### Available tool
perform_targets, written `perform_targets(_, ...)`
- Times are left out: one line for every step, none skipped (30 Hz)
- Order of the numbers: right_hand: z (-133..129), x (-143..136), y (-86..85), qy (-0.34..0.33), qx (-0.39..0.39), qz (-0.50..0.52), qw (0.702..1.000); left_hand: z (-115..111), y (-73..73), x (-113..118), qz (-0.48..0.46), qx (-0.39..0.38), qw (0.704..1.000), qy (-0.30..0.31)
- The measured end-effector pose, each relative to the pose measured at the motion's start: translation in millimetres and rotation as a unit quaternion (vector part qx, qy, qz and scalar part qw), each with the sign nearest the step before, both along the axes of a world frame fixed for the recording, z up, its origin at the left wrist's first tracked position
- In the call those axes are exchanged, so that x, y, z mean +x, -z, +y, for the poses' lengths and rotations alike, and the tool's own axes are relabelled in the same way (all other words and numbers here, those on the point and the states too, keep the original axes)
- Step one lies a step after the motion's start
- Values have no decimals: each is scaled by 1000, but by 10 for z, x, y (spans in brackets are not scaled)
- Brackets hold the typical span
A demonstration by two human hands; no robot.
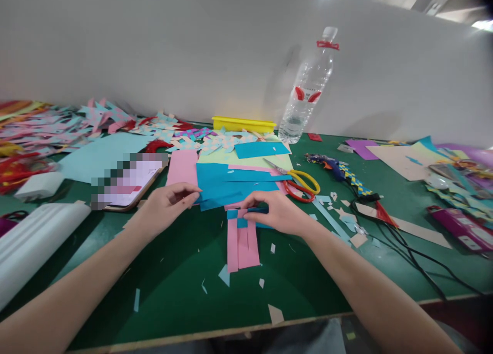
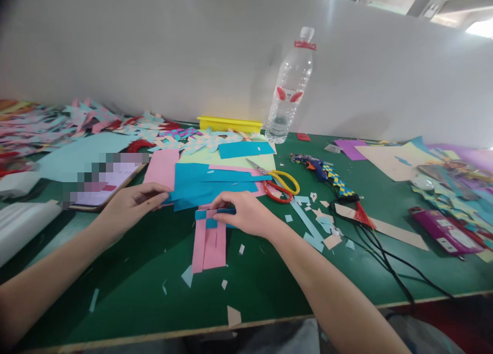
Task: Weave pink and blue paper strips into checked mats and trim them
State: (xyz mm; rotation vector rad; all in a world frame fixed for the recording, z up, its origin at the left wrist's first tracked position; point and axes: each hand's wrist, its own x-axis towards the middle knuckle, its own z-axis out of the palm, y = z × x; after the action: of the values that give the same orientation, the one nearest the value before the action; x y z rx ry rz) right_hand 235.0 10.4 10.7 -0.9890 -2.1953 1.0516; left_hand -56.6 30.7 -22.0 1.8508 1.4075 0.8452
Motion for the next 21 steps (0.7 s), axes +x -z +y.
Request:
perform_targets(6,8,-8,1,3,-3,1000,0,-2,2,5,-6,1000,1)
perform_targets(12,16,-13,3,6,-6,1000,0,-5,6,16,-12,1000,5)
perform_targets(17,23,-17,7,9,-10,1000,1,-8,12,31,-18,999,13)
perform_targets(21,29,-20,10,11,-13,1000,1,-13,21,45,-21,998,23)
perform_targets(24,34,-23,11,11,-14,1000,-1,-21,34,60,-20,997,34)
perform_targets(25,39,-25,12,10,-14,1000,-4,-31,48,71,-14,996,42)
perform_targets(27,43,-28,12,9,-13,1000,-9,-44,64,79,-3,996,51)
perform_targets(29,46,-30,11,9,-11,1000,-16,-57,78,90,7,994,55)
perform_targets(31,50,-32,11,10,-8,1000,-23,-71,90,102,9,993,58)
perform_targets(33,54,-34,11,11,-7,1000,-31,-83,99,109,9,992,62)
perform_targets(36,58,-36,12,12,-6,1000,-39,-93,103,112,6,992,65)
perform_targets(38,62,-38,15,12,-6,1000,-46,-101,104,111,1,991,68)
perform_targets(40,67,-41,17,11,-9,1000,-51,-106,102,109,-2,991,71)
perform_targets(42,70,-43,19,11,-12,1000,-56,-110,100,109,-1,991,73)
perform_targets(42,73,-46,20,11,-16,1000,-59,-113,97,111,1,991,75)
perform_targets(41,75,-49,20,12,-18,1000,-62,-116,95,112,1,991,79)
perform_targets(39,75,-52,21,13,-19,1000,-64,-120,96,111,1,990,84)
perform_targets(37,75,-54,22,13,-20,999,-66,-125,99,105,-2,990,91)
perform_targets(35,75,-57,23,13,-21,999,-68,-133,104,97,-6,991,96)
perform_targets(33,75,-59,25,13,-22,999,-72,-143,111,91,-9,991,101)
perform_targets(32,76,-60,28,13,-24,999,-77,-155,119,89,-11,991,104)
